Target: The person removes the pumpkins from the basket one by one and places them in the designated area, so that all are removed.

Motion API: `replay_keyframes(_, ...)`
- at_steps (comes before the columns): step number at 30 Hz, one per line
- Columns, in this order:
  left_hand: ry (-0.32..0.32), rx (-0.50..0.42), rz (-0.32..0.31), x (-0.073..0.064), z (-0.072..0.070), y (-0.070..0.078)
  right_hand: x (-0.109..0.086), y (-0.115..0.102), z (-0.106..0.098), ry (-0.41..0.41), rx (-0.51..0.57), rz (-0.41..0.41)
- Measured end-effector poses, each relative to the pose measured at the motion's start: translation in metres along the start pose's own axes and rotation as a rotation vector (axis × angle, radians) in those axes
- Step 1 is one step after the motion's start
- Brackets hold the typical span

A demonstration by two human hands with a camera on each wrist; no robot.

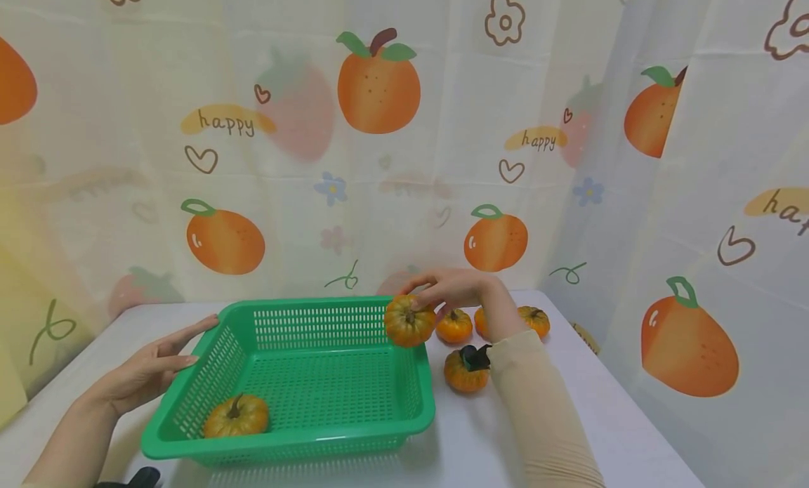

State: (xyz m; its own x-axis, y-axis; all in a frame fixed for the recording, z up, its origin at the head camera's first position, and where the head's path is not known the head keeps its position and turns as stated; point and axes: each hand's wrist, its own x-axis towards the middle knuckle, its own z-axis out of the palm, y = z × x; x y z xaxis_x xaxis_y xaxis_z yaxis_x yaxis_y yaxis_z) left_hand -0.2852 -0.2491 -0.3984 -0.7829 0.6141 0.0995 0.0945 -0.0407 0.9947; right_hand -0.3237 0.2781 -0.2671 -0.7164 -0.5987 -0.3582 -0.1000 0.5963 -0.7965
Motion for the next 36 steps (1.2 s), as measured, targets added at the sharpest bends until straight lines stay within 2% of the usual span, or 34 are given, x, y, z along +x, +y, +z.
replay_keyframes(9,0.019,0.032,-0.019,0.0,0.001,0.0,-0.012,0.027,-0.012,0.072,0.032,0.015)
replay_keyframes(18,0.022,0.016,-0.013,0.0,0.001,0.0,-0.028,0.053,-0.02,0.154,0.07,0.027)
replay_keyframes(26,0.033,0.046,-0.039,-0.001,0.0,-0.002,-0.044,0.079,-0.022,0.18,0.13,-0.027)
replay_keyframes(36,0.029,0.029,-0.036,0.0,0.0,-0.003,-0.062,0.109,-0.023,0.226,0.199,-0.012)
